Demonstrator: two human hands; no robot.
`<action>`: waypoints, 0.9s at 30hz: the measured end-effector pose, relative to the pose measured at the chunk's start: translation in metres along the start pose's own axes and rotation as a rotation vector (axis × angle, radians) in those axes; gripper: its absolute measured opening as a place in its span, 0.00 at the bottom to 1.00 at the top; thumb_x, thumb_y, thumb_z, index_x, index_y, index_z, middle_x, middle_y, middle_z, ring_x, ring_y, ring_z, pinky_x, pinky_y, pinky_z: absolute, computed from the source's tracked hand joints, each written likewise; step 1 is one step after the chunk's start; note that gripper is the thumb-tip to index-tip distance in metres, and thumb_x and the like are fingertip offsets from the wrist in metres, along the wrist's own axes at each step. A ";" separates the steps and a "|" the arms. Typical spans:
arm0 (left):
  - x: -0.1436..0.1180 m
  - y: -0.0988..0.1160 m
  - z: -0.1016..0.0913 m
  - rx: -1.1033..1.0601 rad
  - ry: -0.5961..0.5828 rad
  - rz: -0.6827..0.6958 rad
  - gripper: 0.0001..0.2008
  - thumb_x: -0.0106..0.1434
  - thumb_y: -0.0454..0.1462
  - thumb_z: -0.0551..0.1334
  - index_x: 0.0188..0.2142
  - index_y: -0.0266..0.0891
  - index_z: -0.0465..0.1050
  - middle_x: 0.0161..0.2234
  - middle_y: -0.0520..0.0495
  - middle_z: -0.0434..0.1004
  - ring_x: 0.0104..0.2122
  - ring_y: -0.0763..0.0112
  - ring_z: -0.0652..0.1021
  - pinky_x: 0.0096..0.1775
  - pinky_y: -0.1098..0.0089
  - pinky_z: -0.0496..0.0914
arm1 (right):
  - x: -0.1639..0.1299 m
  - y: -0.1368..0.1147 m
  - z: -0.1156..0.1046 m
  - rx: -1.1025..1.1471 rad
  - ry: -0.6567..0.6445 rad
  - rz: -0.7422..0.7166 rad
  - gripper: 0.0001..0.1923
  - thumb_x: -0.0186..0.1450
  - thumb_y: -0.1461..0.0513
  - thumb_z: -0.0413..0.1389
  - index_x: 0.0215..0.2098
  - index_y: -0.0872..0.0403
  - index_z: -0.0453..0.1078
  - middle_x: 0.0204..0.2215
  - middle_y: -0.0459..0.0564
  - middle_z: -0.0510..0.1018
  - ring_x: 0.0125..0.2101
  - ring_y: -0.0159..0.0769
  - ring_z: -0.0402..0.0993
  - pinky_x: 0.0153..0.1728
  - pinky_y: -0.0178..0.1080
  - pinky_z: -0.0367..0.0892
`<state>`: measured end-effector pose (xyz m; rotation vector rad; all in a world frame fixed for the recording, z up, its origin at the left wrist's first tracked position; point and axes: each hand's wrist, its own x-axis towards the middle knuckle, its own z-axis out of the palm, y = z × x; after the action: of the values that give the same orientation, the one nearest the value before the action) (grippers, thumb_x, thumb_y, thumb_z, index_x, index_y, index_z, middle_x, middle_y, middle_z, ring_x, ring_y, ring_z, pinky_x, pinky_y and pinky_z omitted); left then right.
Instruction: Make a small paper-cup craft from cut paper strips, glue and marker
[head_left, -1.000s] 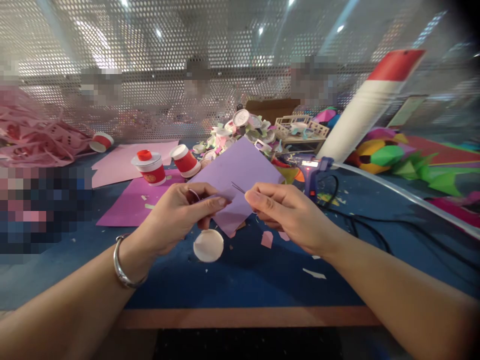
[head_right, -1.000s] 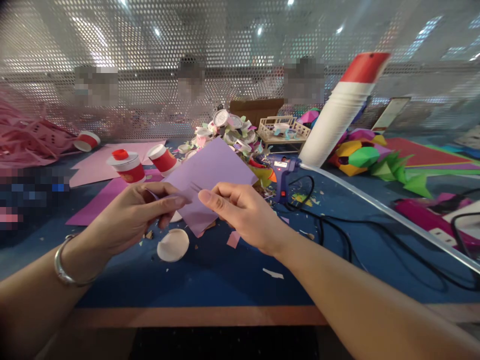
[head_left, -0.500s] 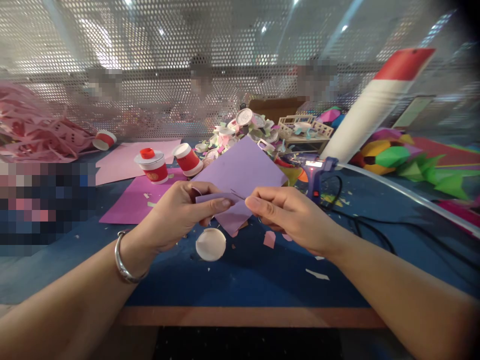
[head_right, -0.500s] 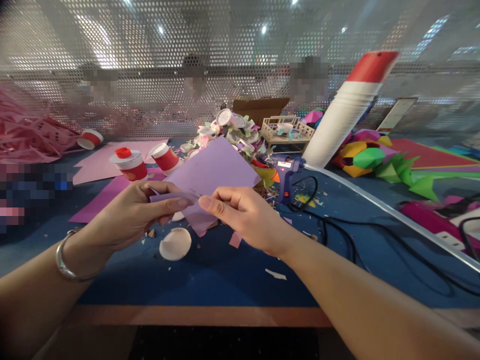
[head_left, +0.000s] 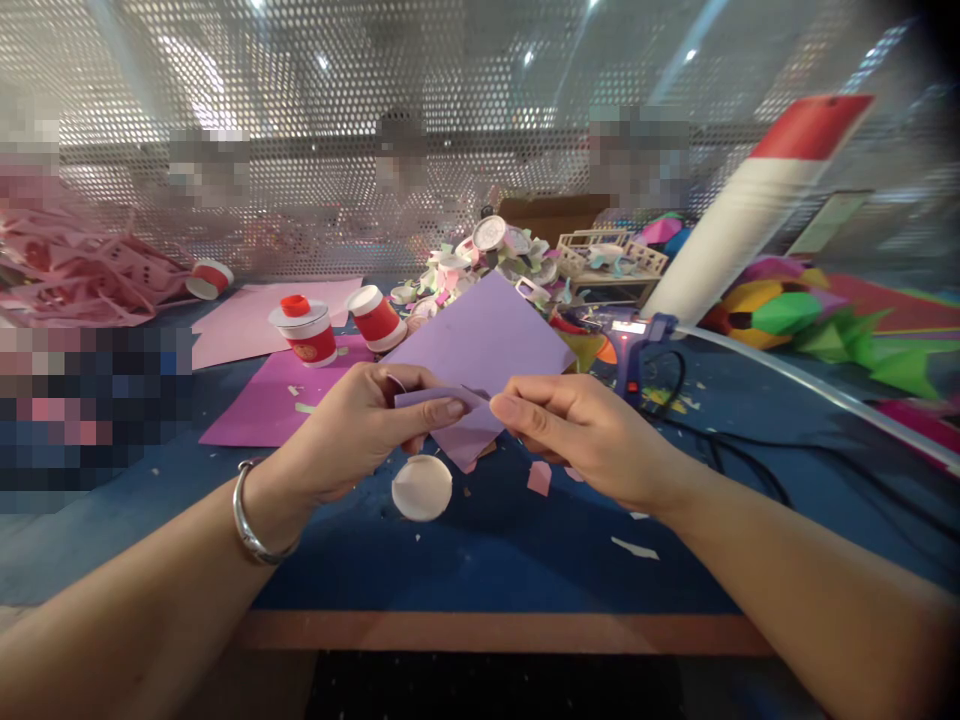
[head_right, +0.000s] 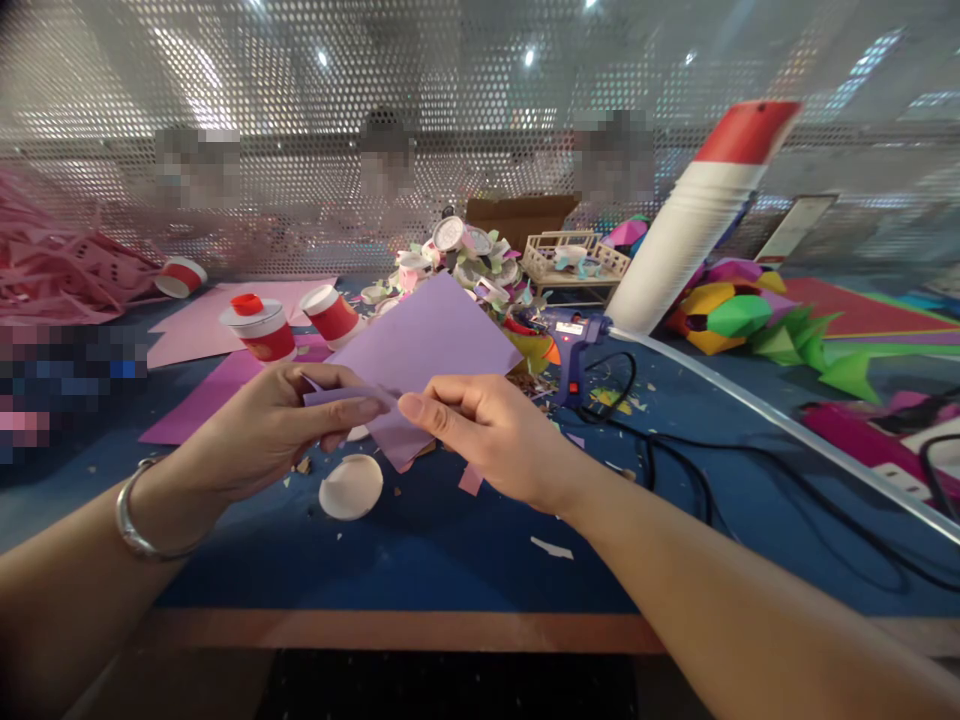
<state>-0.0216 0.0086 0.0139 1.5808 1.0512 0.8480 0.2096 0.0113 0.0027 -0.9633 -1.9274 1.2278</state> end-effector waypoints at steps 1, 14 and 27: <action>0.000 -0.001 0.000 0.001 -0.004 -0.001 0.07 0.65 0.40 0.68 0.35 0.38 0.82 0.19 0.56 0.68 0.17 0.84 0.66 0.18 0.81 0.58 | 0.000 0.000 0.000 0.005 0.001 -0.002 0.27 0.71 0.45 0.55 0.24 0.53 0.58 0.19 0.36 0.52 0.19 0.22 0.47 0.17 0.31 0.46; -0.007 0.001 0.012 0.217 -0.246 0.002 0.16 0.68 0.47 0.64 0.32 0.38 0.78 0.20 0.56 0.68 0.20 0.80 0.66 0.23 0.76 0.59 | 0.006 0.009 -0.004 0.022 0.169 0.036 0.26 0.69 0.42 0.56 0.25 0.52 0.60 0.18 0.36 0.50 0.18 0.25 0.44 0.17 0.34 0.41; -0.010 0.002 0.026 0.483 -0.104 0.080 0.20 0.62 0.45 0.69 0.51 0.43 0.70 0.26 0.57 0.72 0.24 0.74 0.73 0.27 0.72 0.66 | 0.009 0.006 -0.004 -0.194 0.200 -0.010 0.24 0.66 0.42 0.59 0.27 0.53 0.66 0.17 0.36 0.57 0.18 0.26 0.50 0.19 0.35 0.45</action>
<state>-0.0019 -0.0102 0.0095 2.0573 1.1809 0.5787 0.2098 0.0219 0.0000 -1.1287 -1.9130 0.9133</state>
